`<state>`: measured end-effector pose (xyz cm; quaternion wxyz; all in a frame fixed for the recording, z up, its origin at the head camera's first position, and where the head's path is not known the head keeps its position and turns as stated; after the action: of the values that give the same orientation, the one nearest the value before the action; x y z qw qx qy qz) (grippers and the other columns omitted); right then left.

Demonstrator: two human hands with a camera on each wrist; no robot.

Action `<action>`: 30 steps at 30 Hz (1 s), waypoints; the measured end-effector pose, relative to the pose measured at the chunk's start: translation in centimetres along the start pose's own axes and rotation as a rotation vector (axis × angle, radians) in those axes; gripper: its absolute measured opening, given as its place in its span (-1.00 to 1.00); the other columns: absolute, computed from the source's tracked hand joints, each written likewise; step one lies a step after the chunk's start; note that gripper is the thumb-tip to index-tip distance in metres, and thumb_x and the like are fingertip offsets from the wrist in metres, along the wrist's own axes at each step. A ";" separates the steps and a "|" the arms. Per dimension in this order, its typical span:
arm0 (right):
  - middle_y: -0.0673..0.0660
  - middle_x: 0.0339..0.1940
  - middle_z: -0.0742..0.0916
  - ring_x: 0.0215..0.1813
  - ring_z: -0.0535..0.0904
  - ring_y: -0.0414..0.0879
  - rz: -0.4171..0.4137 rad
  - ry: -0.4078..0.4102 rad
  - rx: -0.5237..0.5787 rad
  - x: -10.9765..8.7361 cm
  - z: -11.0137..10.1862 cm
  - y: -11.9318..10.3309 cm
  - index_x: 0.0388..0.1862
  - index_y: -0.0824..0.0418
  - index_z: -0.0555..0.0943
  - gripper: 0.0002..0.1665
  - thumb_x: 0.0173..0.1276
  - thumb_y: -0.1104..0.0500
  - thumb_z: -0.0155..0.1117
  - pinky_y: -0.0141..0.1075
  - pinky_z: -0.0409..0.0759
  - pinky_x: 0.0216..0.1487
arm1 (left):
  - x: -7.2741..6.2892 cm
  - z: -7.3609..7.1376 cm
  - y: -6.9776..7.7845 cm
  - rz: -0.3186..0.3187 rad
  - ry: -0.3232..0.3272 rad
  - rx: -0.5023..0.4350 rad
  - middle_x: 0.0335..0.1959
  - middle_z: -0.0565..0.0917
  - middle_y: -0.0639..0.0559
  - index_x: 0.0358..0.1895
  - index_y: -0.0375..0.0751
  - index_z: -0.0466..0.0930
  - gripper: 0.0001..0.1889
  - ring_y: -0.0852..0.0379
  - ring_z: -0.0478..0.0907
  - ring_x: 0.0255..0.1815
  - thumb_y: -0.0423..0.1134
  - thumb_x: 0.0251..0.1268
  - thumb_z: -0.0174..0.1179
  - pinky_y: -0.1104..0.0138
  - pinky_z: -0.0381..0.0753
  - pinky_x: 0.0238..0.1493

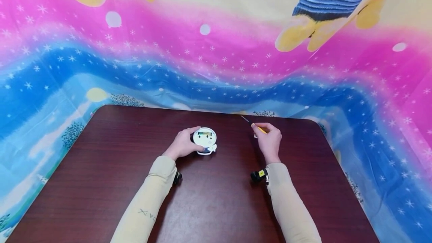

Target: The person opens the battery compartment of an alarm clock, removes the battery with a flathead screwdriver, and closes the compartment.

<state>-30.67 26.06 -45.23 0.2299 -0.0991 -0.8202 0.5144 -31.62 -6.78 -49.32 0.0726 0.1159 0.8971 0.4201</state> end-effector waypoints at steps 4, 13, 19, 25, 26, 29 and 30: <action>0.07 -0.35 0.82 -0.35 0.73 -0.19 -0.009 0.028 0.000 0.0 -0.6 0.2 -0.26 0.18 0.83 -0.82 0.22 0.12 0.58 -0.43 0.62 -0.34 | 0.0 0.0 -0.1 0.001 0.000 0.000 0.32 0.55 -0.17 0.48 -0.18 0.42 -0.07 -0.21 0.37 0.32 -0.12 -0.07 0.61 0.03 0.38 0.30; 0.10 -0.32 0.81 -0.30 0.72 -0.18 0.023 0.047 -0.062 -0.1 -1.9 1.2 -0.25 0.18 0.83 -0.82 0.24 0.11 0.57 -0.44 0.58 -0.32 | 0.1 0.0 -0.2 0.004 0.003 0.001 0.32 0.55 -0.18 0.47 -0.18 0.43 -0.07 -0.21 0.37 0.33 -0.12 -0.08 0.61 0.03 0.37 0.31; 0.11 -0.31 0.81 -0.29 0.72 -0.17 0.044 0.047 -0.081 0.0 -2.5 1.7 -0.24 0.18 0.83 -0.81 0.25 0.09 0.57 -0.43 0.59 -0.31 | 0.1 0.0 -0.3 0.003 0.005 -0.003 0.32 0.54 -0.17 0.47 -0.17 0.43 -0.07 -0.20 0.37 0.32 -0.13 -0.08 0.61 0.03 0.38 0.30; 0.12 -0.42 0.78 -0.36 0.63 -0.08 0.041 0.093 -0.132 0.2 -3.2 2.2 -0.37 0.21 0.79 -0.80 0.20 0.09 0.60 -0.29 0.47 -0.24 | 0.1 0.0 -0.3 0.008 0.004 0.002 0.33 0.54 -0.17 0.48 -0.18 0.42 -0.06 -0.21 0.36 0.33 -0.12 -0.08 0.62 0.03 0.36 0.32; 0.12 -0.44 0.78 -0.37 0.61 -0.06 0.040 0.100 -0.140 0.2 -3.3 2.3 -0.39 0.21 0.78 -0.79 0.20 0.09 0.60 -0.26 0.45 -0.23 | 0.1 0.0 -0.3 0.008 0.004 0.003 0.33 0.54 -0.17 0.48 -0.18 0.42 -0.06 -0.21 0.36 0.34 -0.12 -0.08 0.62 0.03 0.36 0.32; 0.13 -0.46 0.77 -0.35 0.59 -0.02 0.033 0.112 -0.164 0.3 -3.7 2.6 -0.40 0.22 0.78 -0.78 0.20 0.09 0.60 -0.23 0.44 -0.21 | 0.1 -0.1 -0.2 0.012 0.006 0.002 0.33 0.54 -0.17 0.48 -0.19 0.42 -0.06 -0.22 0.37 0.33 -0.12 -0.09 0.62 0.03 0.36 0.32; 0.13 -0.46 0.77 -0.34 0.59 -0.01 0.035 0.112 -0.168 0.4 -3.8 2.8 -0.40 0.23 0.78 -0.77 0.20 0.09 0.59 -0.22 0.44 -0.21 | 0.1 -0.1 -0.2 0.013 0.006 0.001 0.32 0.55 -0.17 0.48 -0.19 0.42 -0.06 -0.22 0.37 0.33 -0.12 -0.09 0.62 0.03 0.37 0.32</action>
<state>-29.37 30.48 -46.22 0.2574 -0.1609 -0.8445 0.4412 -31.73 -6.96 -49.42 0.0669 0.1204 0.8969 0.4203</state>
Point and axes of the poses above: each hand's wrist, its own x-axis towards the middle knuckle, its own z-axis out of the palm, y = z × x, the point moved 8 cm from there along x, towards the middle knuckle
